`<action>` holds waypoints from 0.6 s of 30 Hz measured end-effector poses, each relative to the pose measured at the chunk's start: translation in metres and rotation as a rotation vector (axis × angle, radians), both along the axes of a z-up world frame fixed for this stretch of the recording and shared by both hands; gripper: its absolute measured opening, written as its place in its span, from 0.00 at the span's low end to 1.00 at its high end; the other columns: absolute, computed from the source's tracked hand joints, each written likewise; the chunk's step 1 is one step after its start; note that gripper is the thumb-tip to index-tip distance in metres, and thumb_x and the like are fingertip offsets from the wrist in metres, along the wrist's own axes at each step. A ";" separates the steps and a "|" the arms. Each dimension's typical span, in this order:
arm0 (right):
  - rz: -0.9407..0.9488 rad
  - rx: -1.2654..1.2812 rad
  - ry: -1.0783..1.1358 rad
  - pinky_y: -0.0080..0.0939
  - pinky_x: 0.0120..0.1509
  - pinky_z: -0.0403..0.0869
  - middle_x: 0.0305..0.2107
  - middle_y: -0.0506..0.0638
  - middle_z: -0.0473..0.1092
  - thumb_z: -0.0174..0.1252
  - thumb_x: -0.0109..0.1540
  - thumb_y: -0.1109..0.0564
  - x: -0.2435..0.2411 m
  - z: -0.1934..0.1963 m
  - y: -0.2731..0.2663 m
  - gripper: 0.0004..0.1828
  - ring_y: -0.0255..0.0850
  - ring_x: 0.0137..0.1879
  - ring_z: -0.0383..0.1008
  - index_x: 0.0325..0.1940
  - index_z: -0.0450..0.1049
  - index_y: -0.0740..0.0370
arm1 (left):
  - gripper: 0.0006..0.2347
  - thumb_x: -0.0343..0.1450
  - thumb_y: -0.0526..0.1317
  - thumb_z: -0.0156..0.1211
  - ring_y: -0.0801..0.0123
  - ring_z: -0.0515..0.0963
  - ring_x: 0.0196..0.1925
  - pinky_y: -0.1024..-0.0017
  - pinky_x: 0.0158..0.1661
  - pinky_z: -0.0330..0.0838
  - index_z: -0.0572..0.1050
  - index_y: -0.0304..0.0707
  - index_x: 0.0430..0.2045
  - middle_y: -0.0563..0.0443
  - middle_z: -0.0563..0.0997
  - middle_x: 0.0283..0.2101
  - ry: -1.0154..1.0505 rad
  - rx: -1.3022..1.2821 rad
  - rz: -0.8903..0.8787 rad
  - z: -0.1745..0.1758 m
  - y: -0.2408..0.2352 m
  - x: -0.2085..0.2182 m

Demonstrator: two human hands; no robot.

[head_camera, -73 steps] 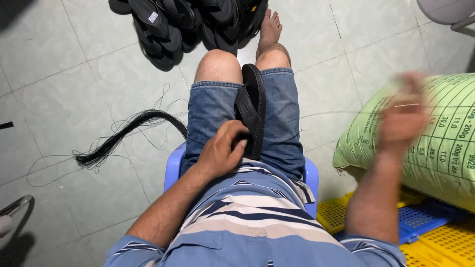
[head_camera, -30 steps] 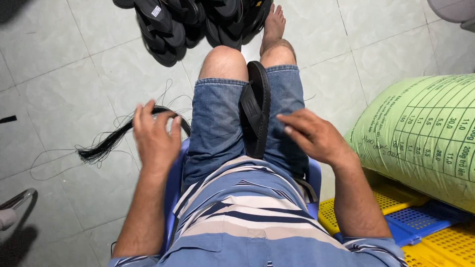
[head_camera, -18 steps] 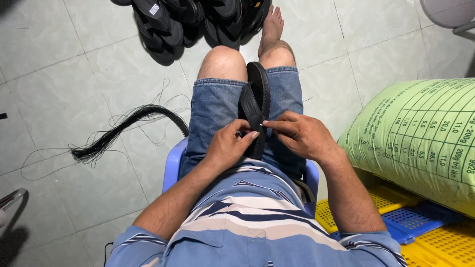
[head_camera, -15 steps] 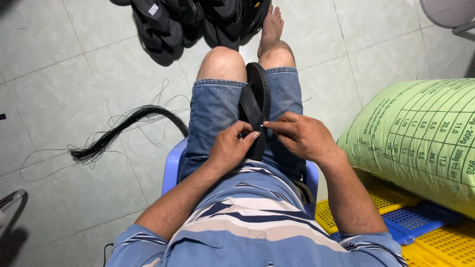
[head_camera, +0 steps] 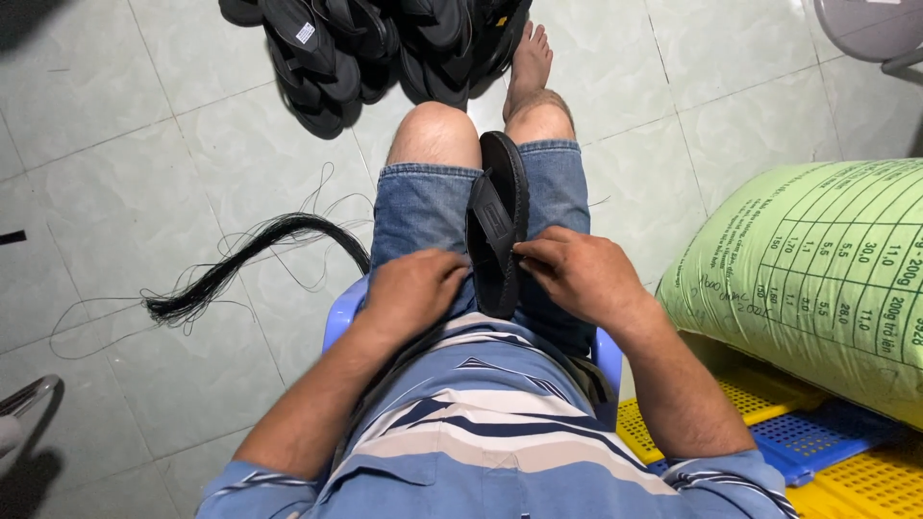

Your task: The person sits on a blue plastic stool and sews a black flip-flop using a needle and black thread. They repeatedly pull the thread through the sole and strap, adjusting the slipper's position on their lap. At 01:38, the person briefly picks up a smartphone from a green sack before resuming sewing.

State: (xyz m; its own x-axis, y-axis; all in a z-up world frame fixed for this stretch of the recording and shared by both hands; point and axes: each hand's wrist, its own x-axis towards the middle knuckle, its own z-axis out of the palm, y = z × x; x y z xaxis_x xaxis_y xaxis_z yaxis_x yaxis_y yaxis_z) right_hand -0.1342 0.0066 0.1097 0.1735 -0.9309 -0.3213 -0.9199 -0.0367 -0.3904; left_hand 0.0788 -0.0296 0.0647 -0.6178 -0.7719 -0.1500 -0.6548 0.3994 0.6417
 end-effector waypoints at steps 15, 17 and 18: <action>-0.126 0.045 -0.151 0.42 0.40 0.74 0.33 0.44 0.73 0.56 0.55 0.51 -0.008 -0.008 -0.001 0.12 0.46 0.39 0.74 0.43 0.76 0.46 | 0.10 0.65 0.36 0.57 0.48 0.78 0.36 0.57 0.36 0.71 0.65 0.40 0.36 0.43 0.79 0.31 0.360 0.296 0.280 -0.032 0.004 -0.020; -0.137 0.042 -0.150 0.40 0.39 0.74 0.32 0.44 0.73 0.56 0.55 0.52 -0.005 -0.007 0.000 0.12 0.44 0.38 0.74 0.42 0.76 0.46 | 0.10 0.64 0.36 0.57 0.47 0.78 0.35 0.56 0.35 0.71 0.64 0.41 0.36 0.44 0.79 0.30 0.353 0.242 0.209 -0.034 0.007 -0.024; -0.144 0.038 -0.149 0.37 0.39 0.74 0.31 0.43 0.73 0.56 0.55 0.53 -0.005 -0.007 -0.002 0.11 0.43 0.37 0.75 0.42 0.76 0.46 | 0.11 0.64 0.37 0.57 0.46 0.78 0.34 0.55 0.33 0.71 0.63 0.43 0.35 0.45 0.79 0.29 0.347 0.187 0.143 -0.035 0.008 -0.027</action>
State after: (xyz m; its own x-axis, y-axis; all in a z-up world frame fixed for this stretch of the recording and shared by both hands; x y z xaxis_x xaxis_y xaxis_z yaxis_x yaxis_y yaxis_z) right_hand -0.1389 0.0050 0.1031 0.0880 -0.9372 -0.3374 -0.8469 0.1079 -0.5207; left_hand 0.0515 -0.0221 0.0298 -0.5451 -0.8326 -0.0980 -0.4277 0.1757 0.8867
